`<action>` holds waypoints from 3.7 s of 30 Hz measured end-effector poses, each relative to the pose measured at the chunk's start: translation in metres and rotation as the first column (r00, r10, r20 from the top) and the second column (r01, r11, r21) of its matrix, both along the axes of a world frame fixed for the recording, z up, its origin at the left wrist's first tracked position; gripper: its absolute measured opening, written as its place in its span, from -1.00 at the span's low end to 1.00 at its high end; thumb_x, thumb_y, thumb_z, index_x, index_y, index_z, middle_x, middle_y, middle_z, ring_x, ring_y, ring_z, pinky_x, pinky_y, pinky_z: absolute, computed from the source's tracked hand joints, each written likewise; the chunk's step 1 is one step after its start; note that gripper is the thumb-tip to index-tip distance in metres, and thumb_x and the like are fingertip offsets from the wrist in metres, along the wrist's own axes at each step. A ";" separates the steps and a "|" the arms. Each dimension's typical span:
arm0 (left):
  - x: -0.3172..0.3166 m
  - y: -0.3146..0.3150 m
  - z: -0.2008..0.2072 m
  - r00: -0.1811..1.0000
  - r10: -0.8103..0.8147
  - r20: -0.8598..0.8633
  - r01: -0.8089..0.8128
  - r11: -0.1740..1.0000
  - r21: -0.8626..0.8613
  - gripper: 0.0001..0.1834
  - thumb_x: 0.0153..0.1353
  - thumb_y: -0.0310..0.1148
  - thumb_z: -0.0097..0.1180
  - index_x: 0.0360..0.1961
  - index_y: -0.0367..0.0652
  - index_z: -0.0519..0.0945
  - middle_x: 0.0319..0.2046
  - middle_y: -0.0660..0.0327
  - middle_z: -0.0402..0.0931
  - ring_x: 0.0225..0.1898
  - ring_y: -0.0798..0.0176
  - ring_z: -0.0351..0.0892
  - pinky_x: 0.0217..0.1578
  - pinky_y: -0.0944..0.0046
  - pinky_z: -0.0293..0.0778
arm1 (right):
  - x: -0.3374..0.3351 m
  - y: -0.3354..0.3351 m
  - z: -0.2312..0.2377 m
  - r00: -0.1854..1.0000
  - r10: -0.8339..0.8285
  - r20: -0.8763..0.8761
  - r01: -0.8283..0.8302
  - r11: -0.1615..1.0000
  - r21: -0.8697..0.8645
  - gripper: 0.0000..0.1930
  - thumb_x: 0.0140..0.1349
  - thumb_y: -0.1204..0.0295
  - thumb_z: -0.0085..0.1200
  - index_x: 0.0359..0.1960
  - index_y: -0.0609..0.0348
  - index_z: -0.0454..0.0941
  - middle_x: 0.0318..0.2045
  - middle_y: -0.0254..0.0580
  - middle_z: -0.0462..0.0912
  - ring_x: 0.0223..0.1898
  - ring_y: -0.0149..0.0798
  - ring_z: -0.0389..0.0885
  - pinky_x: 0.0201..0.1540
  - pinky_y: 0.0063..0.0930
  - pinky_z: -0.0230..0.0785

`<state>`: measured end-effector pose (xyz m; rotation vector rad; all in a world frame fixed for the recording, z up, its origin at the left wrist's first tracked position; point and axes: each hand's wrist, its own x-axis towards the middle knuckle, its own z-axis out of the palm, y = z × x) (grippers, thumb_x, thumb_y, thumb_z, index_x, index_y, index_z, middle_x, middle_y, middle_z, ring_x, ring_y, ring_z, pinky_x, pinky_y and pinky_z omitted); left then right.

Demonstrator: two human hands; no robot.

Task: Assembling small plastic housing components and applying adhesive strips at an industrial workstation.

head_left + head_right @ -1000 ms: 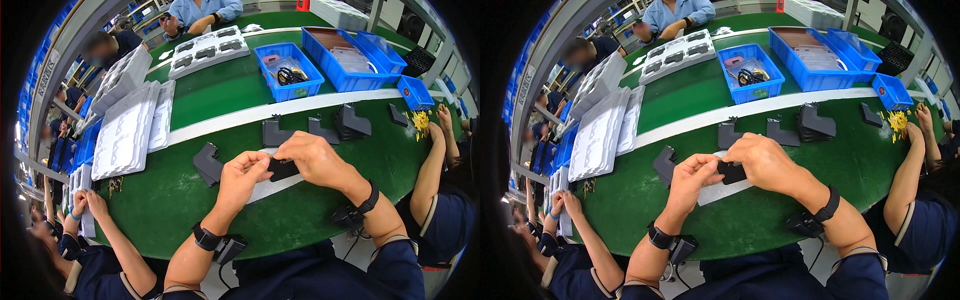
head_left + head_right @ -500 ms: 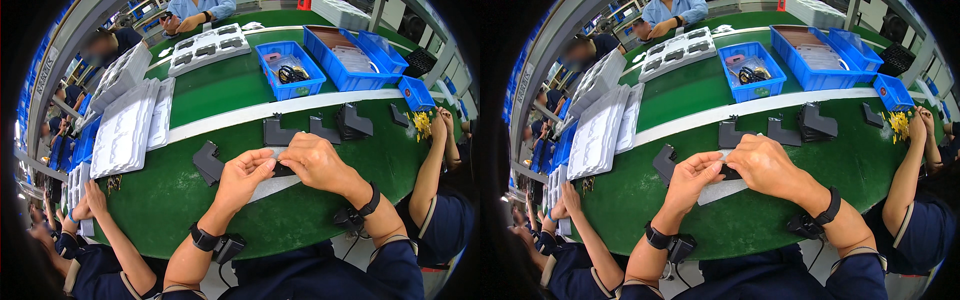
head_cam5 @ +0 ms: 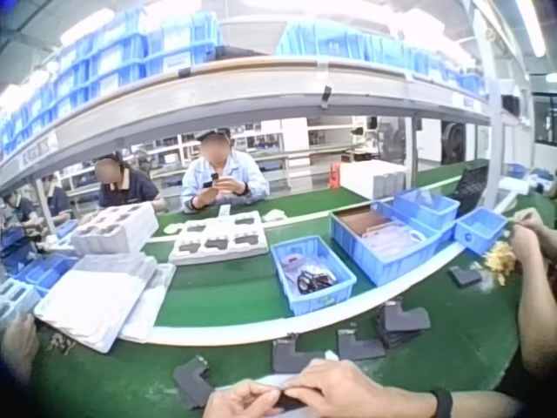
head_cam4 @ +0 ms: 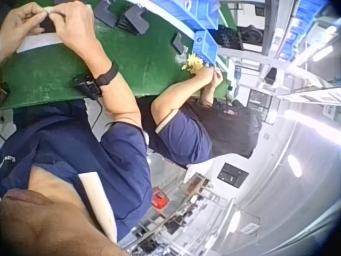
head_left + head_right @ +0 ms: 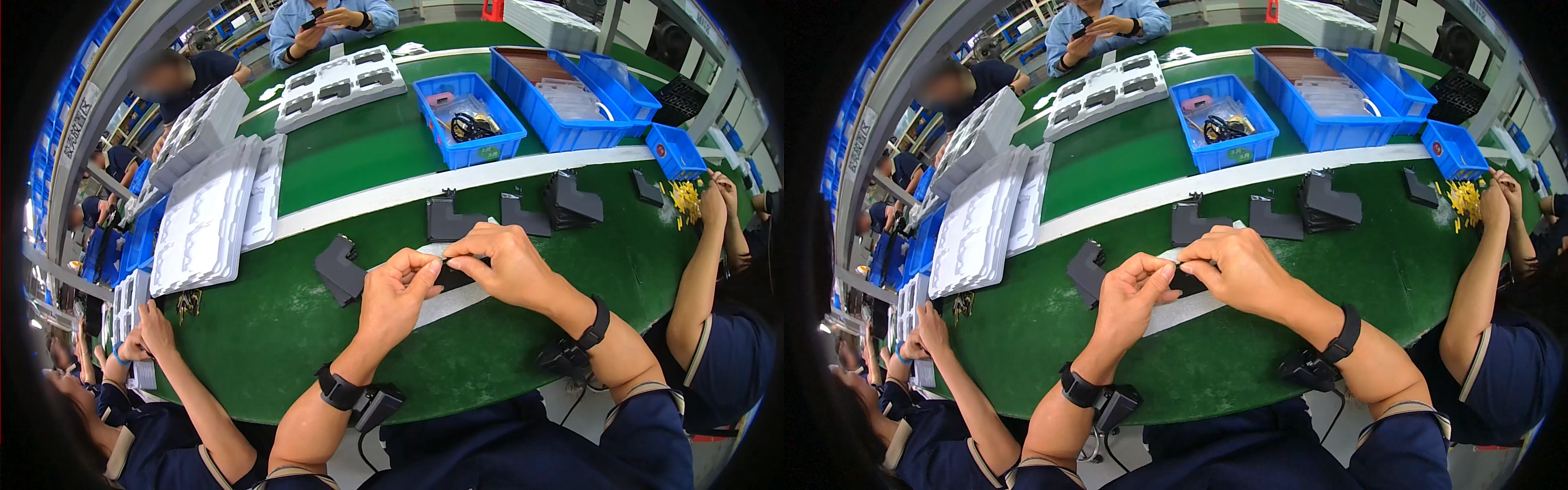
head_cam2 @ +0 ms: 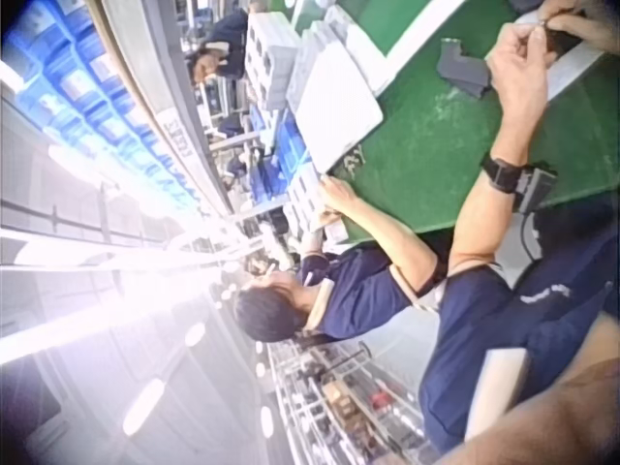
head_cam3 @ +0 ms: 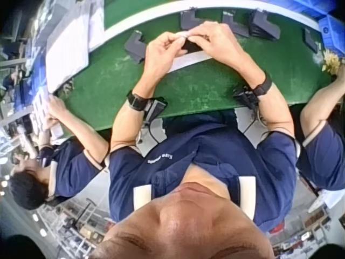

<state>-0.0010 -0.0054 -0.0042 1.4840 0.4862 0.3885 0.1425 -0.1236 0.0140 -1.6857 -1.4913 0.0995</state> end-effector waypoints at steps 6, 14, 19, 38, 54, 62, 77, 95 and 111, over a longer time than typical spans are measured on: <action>-0.002 0.004 -0.001 0.999 -0.037 0.032 0.038 0.999 -0.036 -0.86 0.26 -0.37 0.09 -0.28 -0.24 0.55 -0.33 0.29 0.53 -0.28 0.48 0.51 -0.24 0.34 0.61 | 0.002 0.001 0.003 0.892 -0.046 -0.449 -0.031 0.986 -0.164 -0.88 -0.02 0.52 0.25 -0.41 0.24 0.67 -0.55 -0.15 0.63 -0.48 -0.29 0.56 -0.42 -0.45 0.37; -0.001 0.004 0.001 0.997 0.078 0.017 -0.078 0.997 -0.008 -0.83 0.20 -0.44 0.17 -0.22 -0.30 0.58 -0.32 0.23 0.58 -0.30 0.47 0.55 -0.27 0.40 0.61 | -0.011 0.005 -0.016 0.972 -0.139 0.192 0.111 0.983 0.149 -0.93 -0.02 0.48 0.21 -0.50 0.21 0.63 -0.60 -0.18 0.60 -0.51 -0.19 0.53 -0.44 -0.31 0.35; 0.001 0.003 0.000 0.996 0.090 0.019 -0.091 0.994 0.055 -0.86 0.18 -0.45 0.19 -0.27 -0.30 0.59 -0.33 0.23 0.59 -0.33 0.46 0.57 -0.31 0.41 0.61 | -0.019 0.005 -0.021 0.959 -0.171 0.225 0.126 0.972 0.199 -0.89 0.01 0.53 0.16 -0.41 0.30 0.61 -0.55 -0.15 0.60 -0.46 -0.17 0.52 -0.41 -0.30 0.34; 0.004 0.003 -0.013 0.993 0.073 0.095 -0.075 0.997 0.021 -0.81 0.22 -0.51 0.10 -0.15 -0.30 0.45 -0.29 0.25 0.54 -0.28 0.51 0.48 -0.26 0.48 0.44 | -0.015 0.004 -0.005 0.968 -0.149 -0.204 0.145 0.989 -0.035 -0.84 0.06 0.49 0.13 -0.31 0.28 0.57 -0.49 0.03 0.59 -0.40 0.01 0.55 -0.34 -0.23 0.37; 0.002 0.009 -0.005 0.996 -0.026 0.087 0.027 1.000 -0.015 -0.78 0.22 -0.54 0.10 -0.12 -0.26 0.42 -0.26 0.25 0.55 -0.21 0.50 0.48 -0.17 0.47 0.41 | -0.009 0.006 -0.011 0.995 -0.042 -0.095 0.045 0.998 0.036 -0.95 0.01 0.57 0.15 -0.48 0.29 0.55 -0.51 -0.11 0.58 -0.41 -0.09 0.53 -0.39 -0.29 0.36; -0.021 0.065 0.020 0.936 0.310 0.166 -0.323 0.944 0.064 -0.66 0.15 -0.51 0.19 -0.05 -0.34 0.47 -0.28 0.15 0.59 -0.28 0.43 0.55 -0.24 0.46 0.47 | -0.003 0.004 0.001 0.994 -0.017 -0.107 0.032 0.990 0.141 -0.82 0.02 0.50 0.22 -0.33 0.29 0.59 -0.37 -0.09 0.63 -0.36 -0.10 0.55 -0.28 -0.31 0.42; -0.024 0.055 0.012 0.867 0.413 -0.277 0.036 0.503 0.863 -0.42 -0.09 -0.45 0.13 0.08 -0.03 0.47 0.23 -0.01 0.22 0.23 -0.06 0.18 0.17 0.00 0.18 | 0.035 0.003 -0.020 0.954 -0.137 0.265 0.172 0.978 -0.114 -0.63 -0.08 0.44 0.29 -0.16 0.20 0.56 -0.14 -0.22 0.57 -0.06 -0.13 0.45 0.00 -0.18 0.26; -0.003 0.016 0.023 0.968 0.226 0.112 -0.236 0.968 0.087 -0.58 0.20 -0.41 0.16 0.08 -0.27 0.41 -0.08 0.13 0.49 -0.20 0.38 0.52 -0.23 0.39 0.47 | 0.015 0.002 0.001 0.920 0.051 0.388 -0.110 0.985 0.133 -0.69 -0.22 0.57 0.27 -0.36 0.13 0.50 -0.24 -0.28 0.49 -0.14 -0.19 0.43 -0.11 -0.30 0.23; 0.000 0.006 0.001 0.999 0.016 0.036 -0.012 0.995 -0.102 -0.85 0.19 -0.50 0.15 -0.23 -0.32 0.55 -0.31 0.22 0.56 -0.31 0.47 0.54 -0.27 0.40 0.60 | 0.000 0.004 -0.005 0.999 -0.002 0.043 -0.003 0.993 0.118 -0.87 -0.06 0.60 0.20 -0.42 0.26 0.57 -0.48 -0.17 0.60 -0.38 -0.17 0.54 -0.32 -0.37 0.36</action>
